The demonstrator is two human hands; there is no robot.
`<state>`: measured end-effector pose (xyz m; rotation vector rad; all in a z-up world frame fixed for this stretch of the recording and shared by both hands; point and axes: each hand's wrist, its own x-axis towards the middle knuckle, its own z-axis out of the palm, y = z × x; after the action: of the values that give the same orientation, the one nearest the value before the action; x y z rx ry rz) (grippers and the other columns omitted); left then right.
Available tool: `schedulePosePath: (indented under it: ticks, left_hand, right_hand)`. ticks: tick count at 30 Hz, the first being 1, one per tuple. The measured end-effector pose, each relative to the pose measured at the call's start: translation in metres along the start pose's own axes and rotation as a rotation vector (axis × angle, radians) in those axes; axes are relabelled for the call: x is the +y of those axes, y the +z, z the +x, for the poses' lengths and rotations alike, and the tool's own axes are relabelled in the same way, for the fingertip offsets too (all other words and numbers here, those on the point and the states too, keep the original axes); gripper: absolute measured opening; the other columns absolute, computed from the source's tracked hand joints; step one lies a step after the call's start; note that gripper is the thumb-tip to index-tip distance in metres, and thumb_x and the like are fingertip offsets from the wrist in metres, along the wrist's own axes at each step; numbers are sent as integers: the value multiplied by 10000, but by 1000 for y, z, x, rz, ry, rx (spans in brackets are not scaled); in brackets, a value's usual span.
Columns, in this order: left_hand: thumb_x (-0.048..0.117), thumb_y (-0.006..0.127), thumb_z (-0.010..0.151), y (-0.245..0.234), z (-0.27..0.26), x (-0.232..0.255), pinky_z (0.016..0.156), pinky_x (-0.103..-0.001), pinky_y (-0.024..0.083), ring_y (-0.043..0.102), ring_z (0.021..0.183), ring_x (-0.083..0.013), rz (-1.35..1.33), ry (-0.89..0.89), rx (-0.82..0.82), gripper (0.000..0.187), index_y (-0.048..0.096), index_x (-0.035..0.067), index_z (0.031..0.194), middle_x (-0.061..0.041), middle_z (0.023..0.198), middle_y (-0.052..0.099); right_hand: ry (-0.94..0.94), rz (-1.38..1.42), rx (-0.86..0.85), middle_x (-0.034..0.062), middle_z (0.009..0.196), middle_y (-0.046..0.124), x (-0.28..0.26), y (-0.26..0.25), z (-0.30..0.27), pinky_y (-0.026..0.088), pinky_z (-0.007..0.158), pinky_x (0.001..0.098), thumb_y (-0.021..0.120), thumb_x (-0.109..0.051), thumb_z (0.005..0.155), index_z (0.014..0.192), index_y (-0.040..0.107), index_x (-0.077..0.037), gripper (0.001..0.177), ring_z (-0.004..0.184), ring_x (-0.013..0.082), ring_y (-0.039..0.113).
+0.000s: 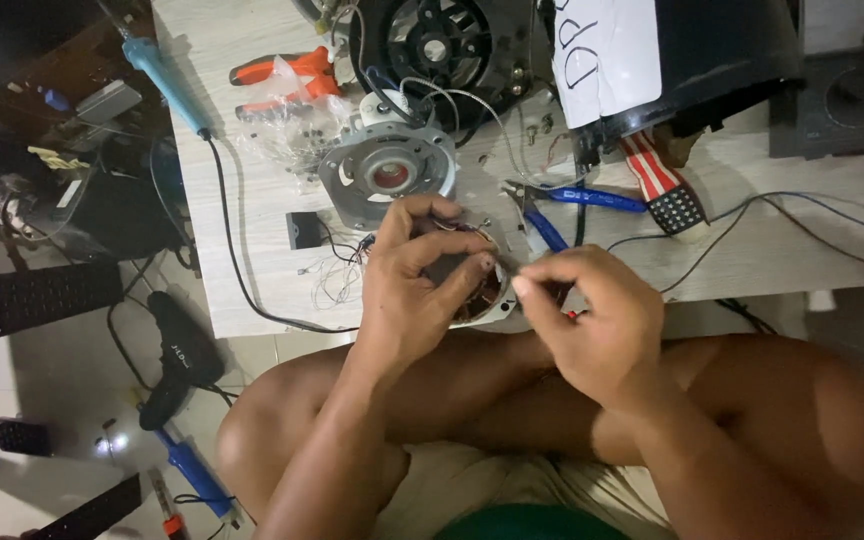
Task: The person sits on the floor and works on a disassembled electric motor. They use pliers to strip and twist wires, and a multimeter to test electrical connections on the motor's stator.
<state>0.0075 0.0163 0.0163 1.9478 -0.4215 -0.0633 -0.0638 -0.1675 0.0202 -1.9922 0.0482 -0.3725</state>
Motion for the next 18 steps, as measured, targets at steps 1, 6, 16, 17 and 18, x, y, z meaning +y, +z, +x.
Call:
schedulePosePath:
  ticks: [1, 6, 16, 17, 18]
  left_hand:
    - [146, 823, 863, -1, -1, 1, 859, -414, 541, 670, 995, -334, 0, 0, 1, 100, 811, 155, 962, -122, 1171, 598]
    - [162, 828, 870, 0, 0, 0, 869, -412, 550, 684, 1008, -336, 3, 5, 11, 88, 816, 170, 957, -106, 1154, 606]
    - [156, 822, 876, 0, 2, 5, 854, -411, 553, 679, 969, -323, -5, -13, 7, 78, 816, 158, 953, -119, 1151, 599]
    - [150, 818, 879, 0, 2, 6, 848, -423, 554, 680, 962, -342, -2, -10, 5, 72, 811, 149, 951, -127, 1144, 593]
    - [144, 814, 882, 0, 2, 7, 841, -434, 555, 680, 955, -362, 0, -9, 2, 67, 805, 141, 949, -135, 1138, 587]
  right_hand:
    - [-1, 0, -1, 92, 793, 724, -2, 0, -1, 594, 555, 305, 811, -27, 890, 945, 753, -35, 81, 655, 202, 720]
    - [406, 603, 57, 153, 797, 703, 3, -6, -3, 616, 579, 263, 737, 16, 922, 1004, 650, 35, 121, 636, 139, 705]
    - [498, 678, 88, 195, 829, 689, 8, -4, -4, 628, 615, 305, 756, 2, 899, 1078, 672, 98, 220, 686, 167, 693]
    - [485, 664, 75, 198, 809, 694, 10, -4, -5, 624, 596, 298, 748, 14, 899, 1076, 667, 93, 210, 667, 175, 697]
    - [474, 650, 61, 201, 788, 699, 11, -4, -5, 619, 578, 290, 739, 26, 899, 1074, 662, 87, 201, 649, 183, 701]
